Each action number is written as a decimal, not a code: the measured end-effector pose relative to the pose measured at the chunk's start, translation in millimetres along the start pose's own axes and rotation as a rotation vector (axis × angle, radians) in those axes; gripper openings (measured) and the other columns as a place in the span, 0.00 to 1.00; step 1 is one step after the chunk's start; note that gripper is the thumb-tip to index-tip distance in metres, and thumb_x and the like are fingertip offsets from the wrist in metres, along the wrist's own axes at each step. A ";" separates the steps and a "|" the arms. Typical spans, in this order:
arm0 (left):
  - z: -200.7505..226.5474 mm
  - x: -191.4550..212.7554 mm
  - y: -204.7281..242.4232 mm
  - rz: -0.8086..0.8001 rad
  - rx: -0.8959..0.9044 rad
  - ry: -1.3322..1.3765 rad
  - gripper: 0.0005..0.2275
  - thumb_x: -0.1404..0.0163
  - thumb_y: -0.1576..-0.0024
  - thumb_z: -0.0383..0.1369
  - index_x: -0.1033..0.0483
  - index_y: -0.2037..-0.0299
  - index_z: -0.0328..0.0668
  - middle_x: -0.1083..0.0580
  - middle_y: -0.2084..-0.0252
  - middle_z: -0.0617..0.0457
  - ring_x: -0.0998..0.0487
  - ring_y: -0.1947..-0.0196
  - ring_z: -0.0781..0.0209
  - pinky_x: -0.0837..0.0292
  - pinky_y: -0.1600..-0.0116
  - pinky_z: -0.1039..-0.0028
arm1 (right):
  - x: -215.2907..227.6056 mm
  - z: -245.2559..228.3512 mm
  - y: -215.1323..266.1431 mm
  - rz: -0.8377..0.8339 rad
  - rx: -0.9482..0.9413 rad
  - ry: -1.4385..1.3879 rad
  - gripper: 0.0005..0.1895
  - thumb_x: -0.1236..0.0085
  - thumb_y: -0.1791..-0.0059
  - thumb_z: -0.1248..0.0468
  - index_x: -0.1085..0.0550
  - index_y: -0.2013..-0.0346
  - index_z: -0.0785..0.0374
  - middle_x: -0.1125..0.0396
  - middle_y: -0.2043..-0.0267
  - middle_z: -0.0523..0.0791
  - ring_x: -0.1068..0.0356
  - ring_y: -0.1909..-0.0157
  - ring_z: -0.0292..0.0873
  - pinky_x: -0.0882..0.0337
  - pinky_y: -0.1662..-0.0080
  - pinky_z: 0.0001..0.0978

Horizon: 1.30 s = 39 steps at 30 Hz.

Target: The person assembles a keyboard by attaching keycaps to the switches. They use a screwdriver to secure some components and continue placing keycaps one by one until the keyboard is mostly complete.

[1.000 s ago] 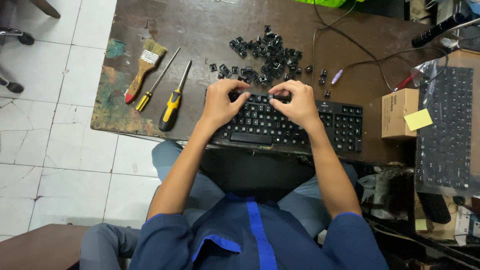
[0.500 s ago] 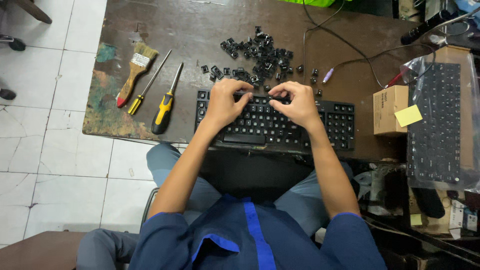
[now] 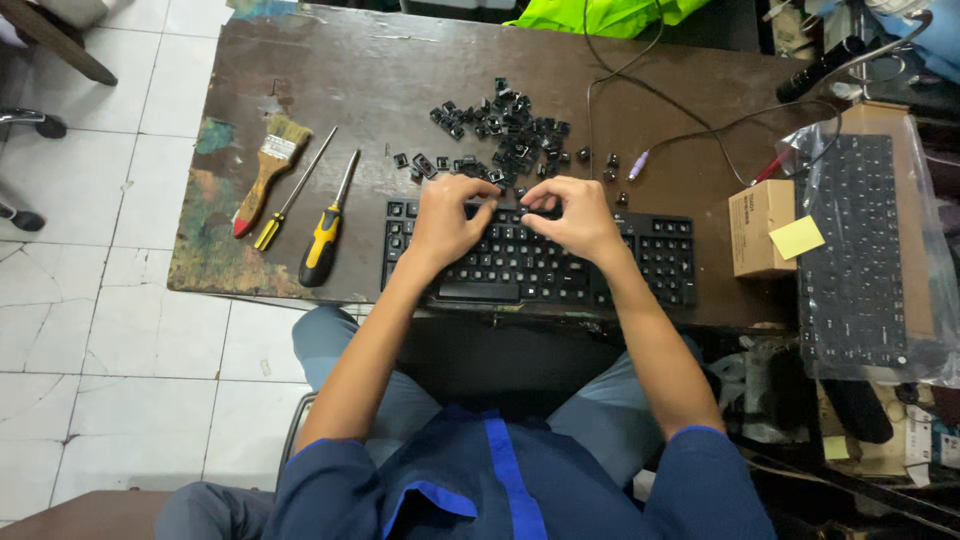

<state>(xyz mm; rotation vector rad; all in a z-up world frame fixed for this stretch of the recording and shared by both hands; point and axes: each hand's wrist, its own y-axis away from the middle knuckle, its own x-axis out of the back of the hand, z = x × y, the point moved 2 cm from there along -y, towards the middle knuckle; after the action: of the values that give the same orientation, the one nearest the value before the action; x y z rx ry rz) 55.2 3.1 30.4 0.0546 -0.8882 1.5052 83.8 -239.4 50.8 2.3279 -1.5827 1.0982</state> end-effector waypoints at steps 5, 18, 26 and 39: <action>-2.5 -10.9 3.5 -0.014 0.012 -0.020 0.08 0.36 0.46 0.32 0.13 0.58 0.56 0.17 0.66 0.56 0.16 0.59 0.48 0.22 0.49 0.60 | 17.2 6.1 1.6 0.007 0.023 0.024 0.12 0.25 0.58 0.60 0.15 0.59 0.50 0.20 0.65 0.40 0.24 0.63 0.39 0.30 0.62 0.30; 11.8 -53.1 -5.1 -0.139 -0.035 -0.129 0.07 0.31 0.50 0.33 0.11 0.62 0.58 0.17 0.63 0.59 0.18 0.55 0.50 0.26 0.48 0.63 | 6.4 37.7 15.6 -0.038 -0.024 0.024 0.14 0.22 0.59 0.63 0.12 0.60 0.49 0.20 0.65 0.41 0.23 0.62 0.41 0.31 0.63 0.31; 8.3 -53.2 -5.8 -0.197 0.011 -0.194 0.05 0.31 0.51 0.38 0.13 0.67 0.63 0.18 0.61 0.63 0.20 0.53 0.54 0.27 0.49 0.64 | 11.3 27.3 21.8 0.014 -0.045 0.011 0.11 0.21 0.56 0.64 0.12 0.60 0.50 0.21 0.66 0.41 0.24 0.63 0.40 0.28 0.63 0.29; -2.8 -78.0 -44.2 -0.438 0.272 -0.335 0.03 0.34 0.53 0.39 0.12 0.76 0.68 0.17 0.72 0.50 0.12 0.62 0.37 0.15 0.54 0.55 | 5.8 35.8 9.3 -0.095 -0.178 0.098 0.10 0.22 0.60 0.62 0.12 0.65 0.50 0.24 0.73 0.45 0.25 0.70 0.43 0.27 0.64 0.36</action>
<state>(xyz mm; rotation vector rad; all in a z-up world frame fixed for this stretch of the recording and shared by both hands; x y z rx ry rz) 108.5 -65.6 8.4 0.6755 -0.8587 1.2077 94.8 -264.9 25.6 2.1755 -1.4560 0.9901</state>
